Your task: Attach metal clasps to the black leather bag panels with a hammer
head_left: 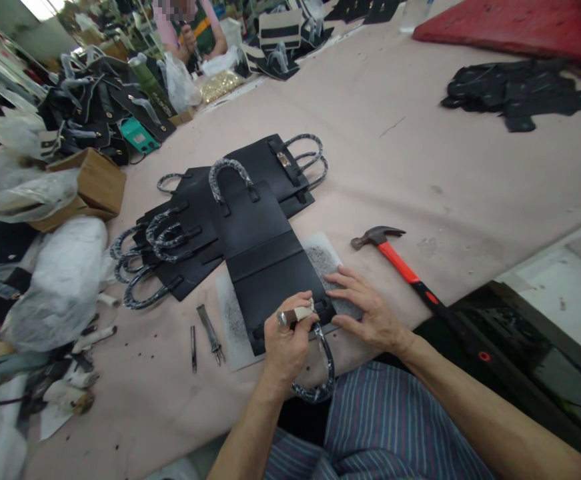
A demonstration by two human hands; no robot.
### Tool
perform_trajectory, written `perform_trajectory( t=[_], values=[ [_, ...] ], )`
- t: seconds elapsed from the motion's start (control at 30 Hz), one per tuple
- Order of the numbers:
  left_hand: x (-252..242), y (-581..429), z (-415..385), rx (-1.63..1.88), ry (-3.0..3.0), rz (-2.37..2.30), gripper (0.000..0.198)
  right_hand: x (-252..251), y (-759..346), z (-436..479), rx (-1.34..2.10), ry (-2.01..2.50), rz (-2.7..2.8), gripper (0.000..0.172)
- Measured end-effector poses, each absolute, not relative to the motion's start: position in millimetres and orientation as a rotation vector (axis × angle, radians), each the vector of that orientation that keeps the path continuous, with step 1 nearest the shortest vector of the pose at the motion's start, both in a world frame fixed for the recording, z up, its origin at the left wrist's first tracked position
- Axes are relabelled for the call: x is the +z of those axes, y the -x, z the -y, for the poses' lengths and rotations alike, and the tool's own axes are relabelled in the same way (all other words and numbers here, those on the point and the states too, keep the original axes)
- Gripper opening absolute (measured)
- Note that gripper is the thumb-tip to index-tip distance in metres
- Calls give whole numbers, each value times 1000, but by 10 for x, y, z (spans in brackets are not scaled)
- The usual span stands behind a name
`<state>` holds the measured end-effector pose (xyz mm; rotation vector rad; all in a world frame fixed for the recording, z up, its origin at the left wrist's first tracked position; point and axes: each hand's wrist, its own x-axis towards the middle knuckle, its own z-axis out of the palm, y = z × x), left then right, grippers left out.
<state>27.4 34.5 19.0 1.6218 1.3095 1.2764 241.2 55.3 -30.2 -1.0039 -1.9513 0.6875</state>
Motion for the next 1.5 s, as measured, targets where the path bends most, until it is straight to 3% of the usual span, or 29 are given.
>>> perform_trajectory(
  t=[1.5],
  values=[
    [198,-337,-353,1213,-2051,-1354,11,-360,-2403,-550,670,992,1905,35]
  ],
)
